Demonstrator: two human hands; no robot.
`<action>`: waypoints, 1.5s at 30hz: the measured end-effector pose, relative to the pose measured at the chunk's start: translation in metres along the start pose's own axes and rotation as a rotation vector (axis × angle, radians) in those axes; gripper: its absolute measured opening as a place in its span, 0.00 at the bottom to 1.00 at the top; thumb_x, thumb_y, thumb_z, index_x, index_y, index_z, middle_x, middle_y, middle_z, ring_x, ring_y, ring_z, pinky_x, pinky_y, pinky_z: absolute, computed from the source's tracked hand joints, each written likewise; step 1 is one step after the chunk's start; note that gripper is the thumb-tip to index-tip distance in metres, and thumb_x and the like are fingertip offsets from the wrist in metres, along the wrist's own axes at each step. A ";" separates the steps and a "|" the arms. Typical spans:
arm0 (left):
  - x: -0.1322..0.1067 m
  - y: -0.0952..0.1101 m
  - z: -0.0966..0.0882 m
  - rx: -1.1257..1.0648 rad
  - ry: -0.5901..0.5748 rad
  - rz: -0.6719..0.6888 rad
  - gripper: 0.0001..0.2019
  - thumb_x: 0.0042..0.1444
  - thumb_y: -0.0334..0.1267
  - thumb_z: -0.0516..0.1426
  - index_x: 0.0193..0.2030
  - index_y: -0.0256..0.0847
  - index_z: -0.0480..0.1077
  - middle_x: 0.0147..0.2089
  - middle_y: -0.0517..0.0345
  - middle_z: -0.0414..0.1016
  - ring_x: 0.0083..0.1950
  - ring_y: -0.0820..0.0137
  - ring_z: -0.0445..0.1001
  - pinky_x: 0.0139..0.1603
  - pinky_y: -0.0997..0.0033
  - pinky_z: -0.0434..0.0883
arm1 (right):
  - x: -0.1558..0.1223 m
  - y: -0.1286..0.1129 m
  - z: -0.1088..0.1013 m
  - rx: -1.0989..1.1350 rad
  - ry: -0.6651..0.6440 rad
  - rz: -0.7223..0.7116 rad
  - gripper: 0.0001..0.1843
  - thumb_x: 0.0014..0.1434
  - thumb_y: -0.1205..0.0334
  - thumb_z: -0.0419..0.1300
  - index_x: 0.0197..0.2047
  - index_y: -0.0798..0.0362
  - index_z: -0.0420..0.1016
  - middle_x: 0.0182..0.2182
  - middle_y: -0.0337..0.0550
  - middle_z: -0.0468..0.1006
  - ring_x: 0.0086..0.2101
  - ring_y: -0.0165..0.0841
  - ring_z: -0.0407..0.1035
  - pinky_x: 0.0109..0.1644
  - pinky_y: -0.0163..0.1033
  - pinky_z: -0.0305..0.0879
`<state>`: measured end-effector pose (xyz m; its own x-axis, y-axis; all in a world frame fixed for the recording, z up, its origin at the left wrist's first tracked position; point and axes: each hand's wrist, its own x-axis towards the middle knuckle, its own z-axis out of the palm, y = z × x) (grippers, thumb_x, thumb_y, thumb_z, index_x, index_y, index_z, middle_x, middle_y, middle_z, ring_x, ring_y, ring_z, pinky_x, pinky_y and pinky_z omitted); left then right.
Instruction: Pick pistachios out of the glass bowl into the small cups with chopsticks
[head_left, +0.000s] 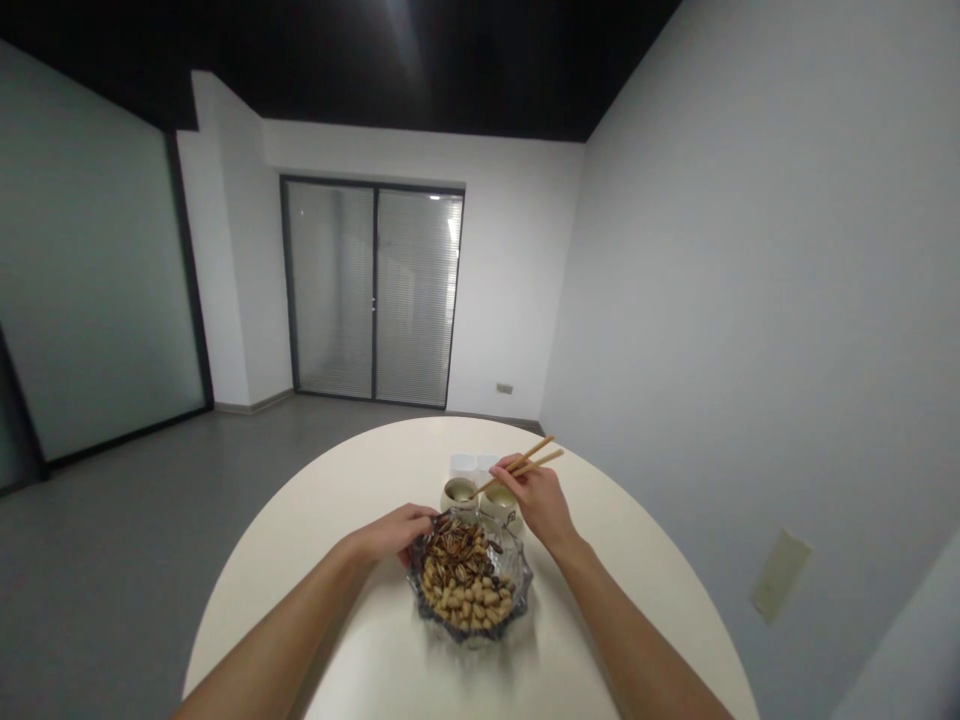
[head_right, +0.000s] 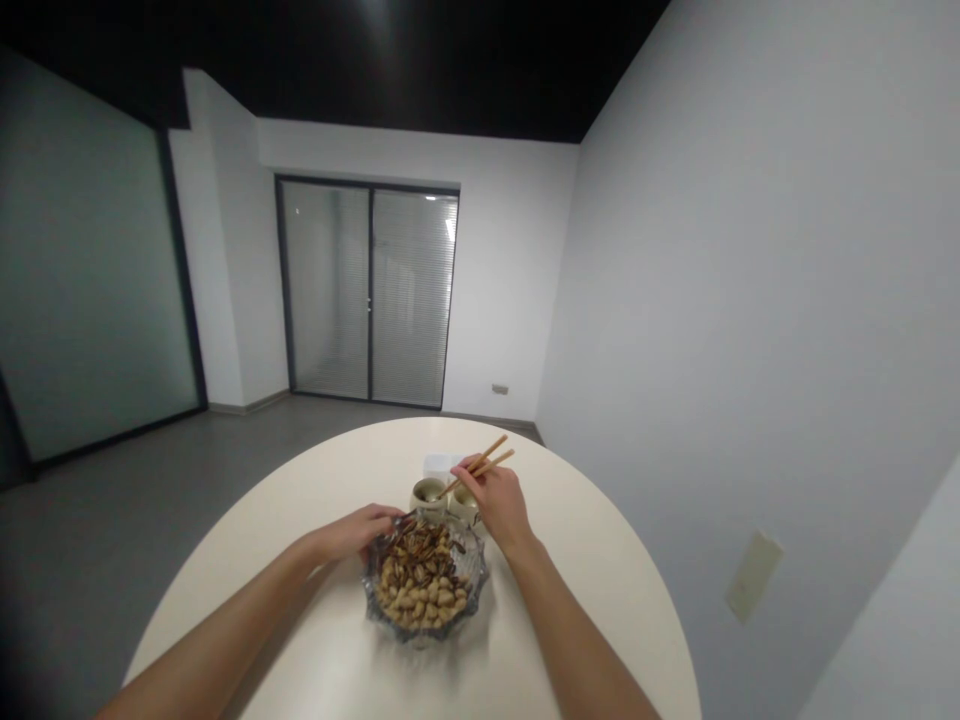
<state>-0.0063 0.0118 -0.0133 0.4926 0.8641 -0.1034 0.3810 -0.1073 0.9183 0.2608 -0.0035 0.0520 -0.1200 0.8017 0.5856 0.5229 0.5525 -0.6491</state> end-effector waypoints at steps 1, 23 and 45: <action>0.000 0.000 0.000 0.005 0.006 0.007 0.25 0.46 0.49 0.57 0.46 0.36 0.80 0.39 0.50 0.81 0.36 0.60 0.77 0.25 0.72 0.68 | -0.001 0.001 -0.001 0.008 -0.003 -0.003 0.17 0.68 0.44 0.62 0.38 0.48 0.82 0.34 0.44 0.88 0.36 0.41 0.83 0.44 0.41 0.74; 0.006 -0.009 0.001 0.032 0.069 0.025 0.23 0.48 0.48 0.57 0.47 0.37 0.79 0.38 0.53 0.78 0.36 0.63 0.75 0.26 0.74 0.66 | -0.040 0.011 -0.050 0.259 -0.205 0.122 0.26 0.61 0.34 0.66 0.36 0.51 0.76 0.29 0.44 0.83 0.30 0.38 0.79 0.35 0.41 0.77; 0.006 -0.011 0.002 -0.005 0.068 0.022 0.23 0.47 0.49 0.57 0.45 0.38 0.78 0.36 0.55 0.78 0.35 0.63 0.75 0.27 0.73 0.65 | -0.039 0.022 -0.040 0.171 -0.151 0.072 0.23 0.63 0.37 0.65 0.35 0.51 0.80 0.29 0.45 0.84 0.30 0.39 0.79 0.37 0.42 0.77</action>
<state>-0.0066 0.0170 -0.0248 0.4467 0.8928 -0.0572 0.3665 -0.1243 0.9221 0.3106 -0.0315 0.0341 -0.2191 0.8582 0.4641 0.3852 0.5131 -0.7670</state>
